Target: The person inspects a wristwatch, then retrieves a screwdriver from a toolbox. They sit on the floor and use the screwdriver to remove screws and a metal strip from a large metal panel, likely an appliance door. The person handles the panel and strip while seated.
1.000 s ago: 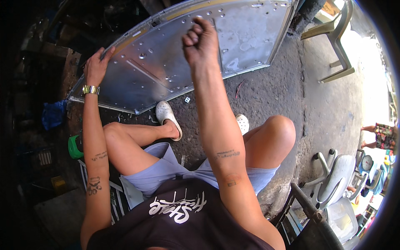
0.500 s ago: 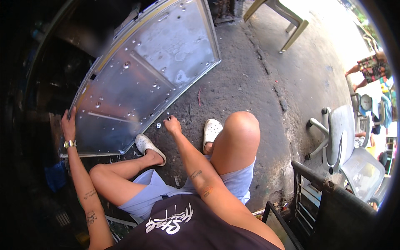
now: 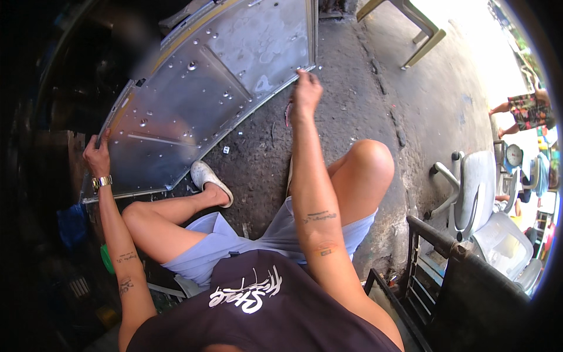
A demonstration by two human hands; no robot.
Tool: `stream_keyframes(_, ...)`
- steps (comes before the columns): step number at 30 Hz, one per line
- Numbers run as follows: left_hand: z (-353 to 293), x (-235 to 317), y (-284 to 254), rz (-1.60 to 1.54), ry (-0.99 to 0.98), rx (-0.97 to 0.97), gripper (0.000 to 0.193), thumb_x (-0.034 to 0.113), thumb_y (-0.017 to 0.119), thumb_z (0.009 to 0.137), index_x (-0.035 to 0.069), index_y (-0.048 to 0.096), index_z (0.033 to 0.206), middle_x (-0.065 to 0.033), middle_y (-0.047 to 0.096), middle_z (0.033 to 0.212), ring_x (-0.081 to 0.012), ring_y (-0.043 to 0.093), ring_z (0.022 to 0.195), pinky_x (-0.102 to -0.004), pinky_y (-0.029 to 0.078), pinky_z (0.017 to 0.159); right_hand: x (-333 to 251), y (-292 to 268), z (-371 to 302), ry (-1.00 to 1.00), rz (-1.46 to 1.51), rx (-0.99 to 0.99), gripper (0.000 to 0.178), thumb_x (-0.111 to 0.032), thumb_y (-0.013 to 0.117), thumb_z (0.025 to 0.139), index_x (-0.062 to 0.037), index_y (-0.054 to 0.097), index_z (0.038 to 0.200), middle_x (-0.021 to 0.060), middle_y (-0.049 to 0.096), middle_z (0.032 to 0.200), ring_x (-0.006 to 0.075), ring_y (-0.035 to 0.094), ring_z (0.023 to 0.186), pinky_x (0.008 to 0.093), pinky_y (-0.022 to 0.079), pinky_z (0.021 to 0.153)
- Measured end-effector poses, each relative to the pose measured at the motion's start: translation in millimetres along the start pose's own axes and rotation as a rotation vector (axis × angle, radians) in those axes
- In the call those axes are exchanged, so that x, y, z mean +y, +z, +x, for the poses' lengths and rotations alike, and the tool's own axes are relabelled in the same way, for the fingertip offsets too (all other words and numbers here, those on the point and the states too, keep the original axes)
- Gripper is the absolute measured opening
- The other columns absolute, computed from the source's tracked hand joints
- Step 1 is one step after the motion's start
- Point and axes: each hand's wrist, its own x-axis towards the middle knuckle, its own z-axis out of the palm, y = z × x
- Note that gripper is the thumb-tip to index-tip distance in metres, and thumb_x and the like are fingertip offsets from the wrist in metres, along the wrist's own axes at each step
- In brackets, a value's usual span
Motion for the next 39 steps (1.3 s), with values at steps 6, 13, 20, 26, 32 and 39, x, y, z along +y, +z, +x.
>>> stream_keyframes(6, -25.8, -82.1, -35.7, 0.153, -0.008, 0.067, 0.057, 0.056, 0.075, 0.084, 0.000, 0.076, 0.092, -0.0236, 0.072, 0.088, -0.0416, 0.069, 0.081, -0.0470, 0.053, 0.072, 9.4, -40.9, 0.3, 0.083, -0.040, 0.135, 0.017, -0.022, 0.062, 0.095, -0.0085, 0.062, 0.104, 0.0005, 0.051, 0.066, 0.0099, 0.041, 0.046, 0.0274, 0.033, 0.040)
stream_keyframes(13, -70.4, -171.5, -34.8, 0.099, -0.063, 0.039, 0.063, 0.056, 0.076, 0.083, -0.005, 0.076, 0.099, -0.0251, 0.073, 0.092, -0.0419, 0.070, 0.087, -0.0450, 0.054, 0.080, 49.8, -11.0, 1.3, 0.126, -0.148, 0.048, 0.015, -0.019, 0.064, 0.094, -0.0077, 0.054, 0.093, 0.0024, 0.052, 0.067, 0.0126, 0.045, 0.046, 0.0301, 0.036, 0.040)
stream_keyframes(20, -50.1, -168.0, -47.4, 0.058, -0.091, -0.267, 0.060, 0.049, 0.068, 0.094, -0.004, 0.068, 0.121, -0.0263, 0.067, 0.122, -0.0395, 0.062, 0.115, -0.0432, 0.046, 0.099, 147.1, -20.0, -9.8, 0.201, -0.435, -0.017, 0.019, -0.019, 0.066, 0.091, -0.0026, 0.056, 0.094, 0.0045, 0.055, 0.067, 0.0153, 0.050, 0.047, 0.0335, 0.040, 0.041)
stream_keyframes(26, 10.0, -111.0, -14.4, -0.189, -0.107, -0.369, 0.059, 0.054, 0.053, 0.100, 0.005, 0.066, 0.129, -0.0180, 0.068, 0.127, -0.0376, 0.061, 0.121, -0.0409, 0.044, 0.102, 233.3, -68.7, -33.2, 0.402, -0.804, -0.157, 0.028, -0.016, 0.059, 0.090, -0.0040, 0.063, 0.115, 0.0108, 0.064, 0.080, 0.0204, 0.058, 0.060, 0.0367, 0.048, 0.051)
stream_keyframes(32, 54.8, -118.3, 37.1, 0.055, -0.260, -0.450, 0.092, 0.085, 0.030, 0.089, 0.013, 0.060, 0.140, -0.0217, 0.063, 0.133, -0.0434, 0.055, 0.128, -0.0491, 0.042, 0.105, 220.6, -71.5, -52.1, 0.451, -0.686, -0.220, 0.036, -0.016, 0.055, 0.090, -0.0094, 0.067, 0.123, 0.0123, 0.072, 0.086, 0.0232, 0.070, 0.069, 0.0369, 0.056, 0.058)
stream_keyframes(39, 63.2, -134.9, 49.2, 0.002, -0.319, -0.435, 0.095, 0.087, 0.031, 0.088, 0.013, 0.060, 0.139, -0.0196, 0.064, 0.133, -0.0414, 0.055, 0.129, -0.0455, 0.041, 0.107, 252.7, -71.4, -51.2, 0.451, -0.887, -0.320, 0.037, -0.030, 0.057, 0.088, -0.0063, 0.074, 0.111, 0.0211, 0.075, 0.095, 0.0341, 0.074, 0.092, 0.0445, 0.054, 0.087)
